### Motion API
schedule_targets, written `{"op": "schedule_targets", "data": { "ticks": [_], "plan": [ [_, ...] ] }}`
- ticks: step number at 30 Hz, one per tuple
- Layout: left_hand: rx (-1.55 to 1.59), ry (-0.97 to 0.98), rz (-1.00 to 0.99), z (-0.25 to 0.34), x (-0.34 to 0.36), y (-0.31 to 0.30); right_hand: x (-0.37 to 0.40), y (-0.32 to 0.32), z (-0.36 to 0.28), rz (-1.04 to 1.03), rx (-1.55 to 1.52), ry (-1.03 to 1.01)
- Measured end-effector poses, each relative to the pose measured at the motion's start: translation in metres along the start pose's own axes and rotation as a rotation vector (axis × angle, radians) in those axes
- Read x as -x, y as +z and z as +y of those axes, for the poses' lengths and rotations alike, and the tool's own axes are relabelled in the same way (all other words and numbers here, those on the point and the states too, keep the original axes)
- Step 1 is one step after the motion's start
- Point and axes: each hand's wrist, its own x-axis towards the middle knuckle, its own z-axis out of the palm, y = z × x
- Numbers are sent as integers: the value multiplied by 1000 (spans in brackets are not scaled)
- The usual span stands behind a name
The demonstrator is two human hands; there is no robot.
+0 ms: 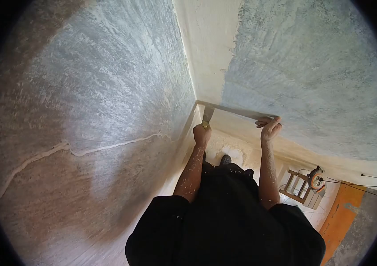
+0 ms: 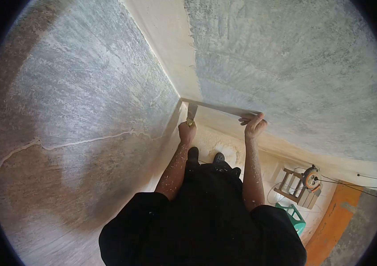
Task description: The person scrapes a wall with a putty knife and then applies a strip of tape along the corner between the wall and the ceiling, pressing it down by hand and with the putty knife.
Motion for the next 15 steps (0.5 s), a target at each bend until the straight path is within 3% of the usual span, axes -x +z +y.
{"op": "schedule_targets", "data": {
  "ticks": [6, 10, 15],
  "plan": [
    [39, -49, -33, -3, -15, -7, 0, 1, 1, 22, -31, -13],
    [-31, 64, 9, -11, 1, -8, 2, 2, -1, 43, -4, 20],
    [28, -38, -19, 3, -2, -4, 0, 3, -3, 17, 21, -5]
  ]
}}
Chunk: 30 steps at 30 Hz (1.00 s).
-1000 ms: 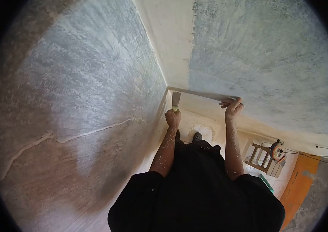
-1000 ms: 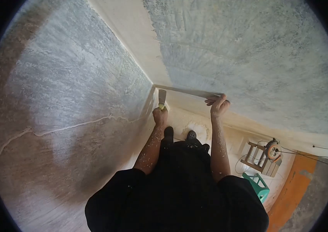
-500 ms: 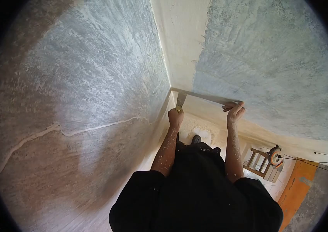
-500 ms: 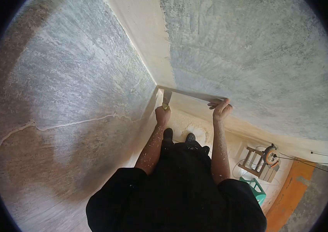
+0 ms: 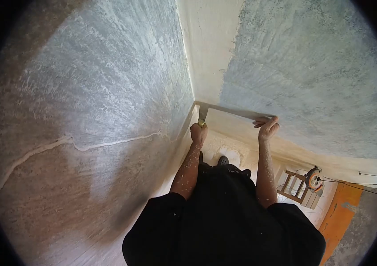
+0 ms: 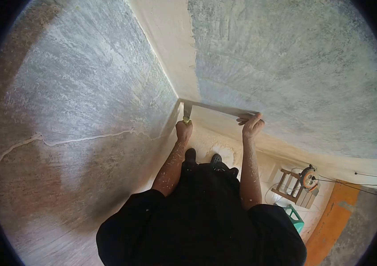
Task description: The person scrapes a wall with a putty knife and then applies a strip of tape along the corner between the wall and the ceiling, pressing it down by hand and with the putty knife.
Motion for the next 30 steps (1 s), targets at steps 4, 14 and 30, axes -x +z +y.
{"op": "schedule_targets", "data": {
  "ticks": [4, 14, 30],
  "plan": [
    [-82, -42, -38, -22, -5, 1, 4, 0, -5, 25, 12, 0],
    [-1, -75, -101, -16, -16, -8, 1, 0, -1, 17, -43, 1],
    [62, 3, 27, -2, -1, -14, 0, -3, 2, 4, -46, 0]
  ]
}}
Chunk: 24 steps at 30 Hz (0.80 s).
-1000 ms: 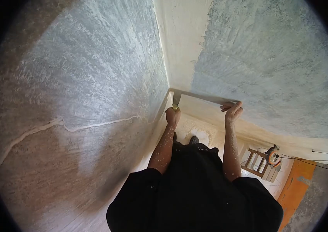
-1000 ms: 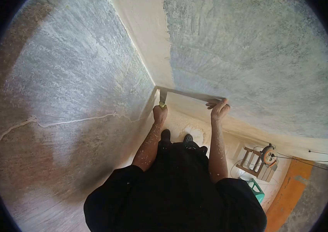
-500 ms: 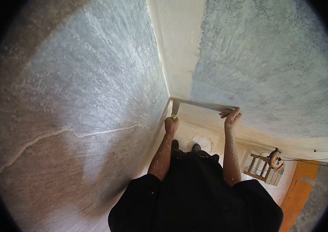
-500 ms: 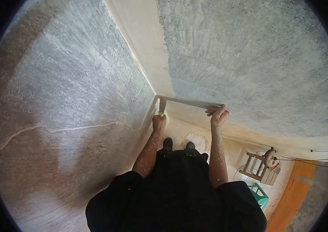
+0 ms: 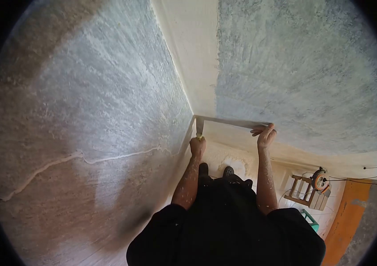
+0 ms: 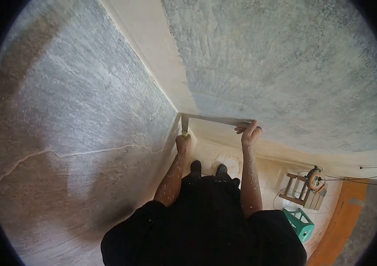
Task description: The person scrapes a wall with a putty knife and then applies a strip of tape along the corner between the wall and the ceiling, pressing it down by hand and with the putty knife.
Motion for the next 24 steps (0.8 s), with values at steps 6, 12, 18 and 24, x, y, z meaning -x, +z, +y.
{"op": "schedule_targets", "data": {
  "ticks": [6, 12, 18, 24],
  "plan": [
    [-66, 37, 25, -25, -9, 11, 1, -1, 0, 0, -49, 60],
    [13, 45, 34, -14, -1, 8, 1, -1, 3, -15, -23, 42],
    [-54, 54, 20, -2, 5, -3, 0, -3, 3, -41, -21, -12],
    [-42, -22, 2, -5, -8, 7, 1, -2, -2, -30, -12, 20]
  ]
}}
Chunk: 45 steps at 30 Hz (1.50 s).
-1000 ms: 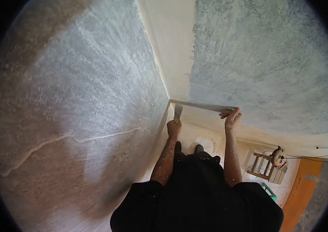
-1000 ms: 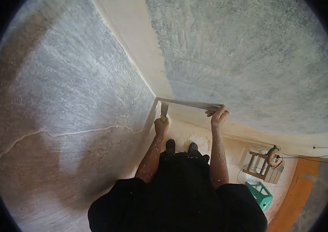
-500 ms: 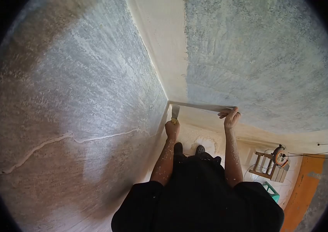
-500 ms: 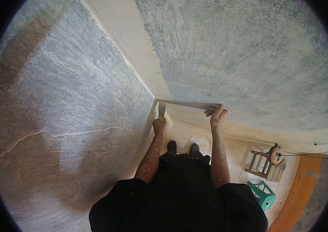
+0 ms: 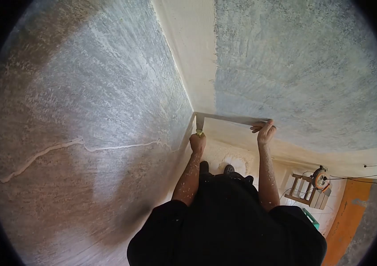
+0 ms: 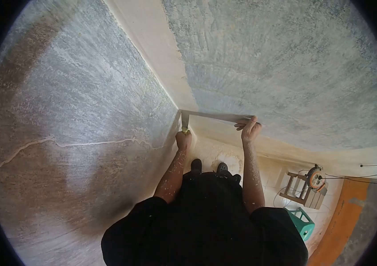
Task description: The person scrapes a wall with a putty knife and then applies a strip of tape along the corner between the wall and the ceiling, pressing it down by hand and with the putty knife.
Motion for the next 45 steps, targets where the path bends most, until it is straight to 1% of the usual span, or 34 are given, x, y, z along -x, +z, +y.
{"op": "schedule_targets", "data": {
  "ticks": [2, 5, 8, 11, 12, 14, 16, 18, 21, 24, 26, 27, 29, 30, 33, 36, 38, 39, 40, 42, 45],
  "plan": [
    [22, -7, 17, 4, 10, -7, -3, 2, 2, 20, 32, 17],
    [-107, 27, 55, -20, 9, 6, 2, -1, 5, 18, 45, 21],
    [5, -19, -11, 5, 4, 5, -2, -1, 3, 9, 59, -6],
    [-26, -31, -7, 29, 19, -3, -7, 4, 3, 14, 39, -2],
    [-53, -49, 2, 14, 26, 0, 0, 0, 4, 6, 35, 18],
    [-91, -51, 41, -7, 11, 10, 0, -2, 2, -21, 15, 2],
    [-19, -8, 5, 4, -3, 9, -2, -3, 6, -42, 3, -21],
    [2, -14, 2, -1, 6, 9, 2, -2, 8, -16, 1, -11],
    [-114, 20, 32, -8, 22, 9, 0, -2, 7, 1, 33, 7],
    [-10, -96, 67, 18, 5, 3, -6, 1, 2, -4, 34, -21],
    [-12, -67, 27, 8, 16, 1, 4, -3, 3, -13, 32, -15],
    [-7, -37, 15, 8, 11, 1, 0, 0, 6, -11, 22, -20],
    [-77, -39, 47, -13, 15, 11, 3, -3, 11, -4, 32, -8],
    [-110, -43, 67, -15, 18, 9, 4, -3, 11, 0, 40, -7],
    [12, -60, 48, 11, 0, 9, -3, 2, 4, -7, 41, -17],
    [-43, 72, 61, 14, 17, 1, -4, 1, 2, -6, 64, -32],
    [-91, 37, 76, -8, 14, 10, 5, -4, 5, -3, 77, -5],
    [-113, 26, 92, -9, 11, 8, 5, -3, 6, 2, 67, 13],
    [-68, 3, 86, -6, 8, 8, 1, 0, 5, 11, 53, 23],
    [24, -36, 62, 8, 6, 10, -3, 2, 3, 6, 33, -19],
    [15, 54, 88, 24, 25, 5, -5, 2, 5, 14, 44, -31]
  ]
}}
